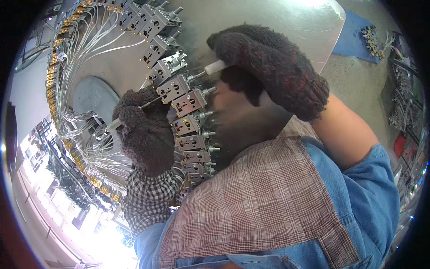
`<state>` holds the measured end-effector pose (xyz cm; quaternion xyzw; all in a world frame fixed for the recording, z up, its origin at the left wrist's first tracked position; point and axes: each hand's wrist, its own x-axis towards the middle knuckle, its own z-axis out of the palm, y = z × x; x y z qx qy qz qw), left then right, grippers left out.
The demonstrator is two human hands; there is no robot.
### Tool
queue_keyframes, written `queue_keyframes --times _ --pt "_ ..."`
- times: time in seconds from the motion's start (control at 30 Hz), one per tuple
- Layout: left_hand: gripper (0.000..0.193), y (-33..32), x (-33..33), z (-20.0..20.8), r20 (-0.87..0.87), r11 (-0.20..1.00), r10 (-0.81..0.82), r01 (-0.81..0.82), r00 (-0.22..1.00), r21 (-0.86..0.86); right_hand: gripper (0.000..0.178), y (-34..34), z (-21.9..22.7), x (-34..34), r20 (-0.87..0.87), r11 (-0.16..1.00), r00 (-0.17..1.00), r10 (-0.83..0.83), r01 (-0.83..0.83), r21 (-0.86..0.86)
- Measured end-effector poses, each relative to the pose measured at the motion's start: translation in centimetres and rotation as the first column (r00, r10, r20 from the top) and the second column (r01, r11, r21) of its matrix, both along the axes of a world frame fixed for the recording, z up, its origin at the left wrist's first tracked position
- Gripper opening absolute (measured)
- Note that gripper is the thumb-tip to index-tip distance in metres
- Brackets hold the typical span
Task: Manual assembly and wiring of a large circular electronic component using a handheld tool.
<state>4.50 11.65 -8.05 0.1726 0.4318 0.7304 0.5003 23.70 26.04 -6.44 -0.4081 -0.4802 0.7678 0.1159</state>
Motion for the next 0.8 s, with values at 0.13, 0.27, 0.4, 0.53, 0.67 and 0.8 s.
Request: queue_keyframes --times 0.13,0.27,0.4,0.53,0.67,0.8 --pt "0.035 0.1 0.0 0.0 0.003 0.998 0.019 -0.018 1.0 -0.06 0.041 -0.9 -1.3 0.3 -0.043 0.985 0.998 -0.041 0.048 0.167" --pt "0.036 0.3 0.1 -0.2 -0.03 1.0 0.022 -0.022 0.999 -0.005 0.033 -1.0 -0.7 -0.7 -0.091 0.965 0.961 -0.26 0.261 -0.008" --pt "0.038 0.4 0.3 0.1 -0.16 0.993 0.047 -0.063 0.986 -0.096 0.035 -0.1 0.2 -0.1 0.026 0.996 0.996 -0.08 0.081 -0.028" --pt "0.044 0.6 0.2 0.1 -0.156 0.985 0.029 -0.055 0.987 -0.163 0.035 -0.6 0.0 -0.7 -0.029 0.988 0.988 -0.149 0.148 -0.032" --pt "0.044 0.8 0.5 0.4 -0.669 0.95 -0.185 -0.044 0.72 -0.31 0.035 -0.7 -0.4 -0.5 -0.062 0.981 0.98 -0.191 0.188 -0.054" --pt "0.038 0.7 -0.1 0.4 0.01 0.992 -0.008 0.009 1.0 -0.125 0.034 -0.6 0.3 -0.8 0.028 0.988 0.987 -0.156 0.156 -0.003"
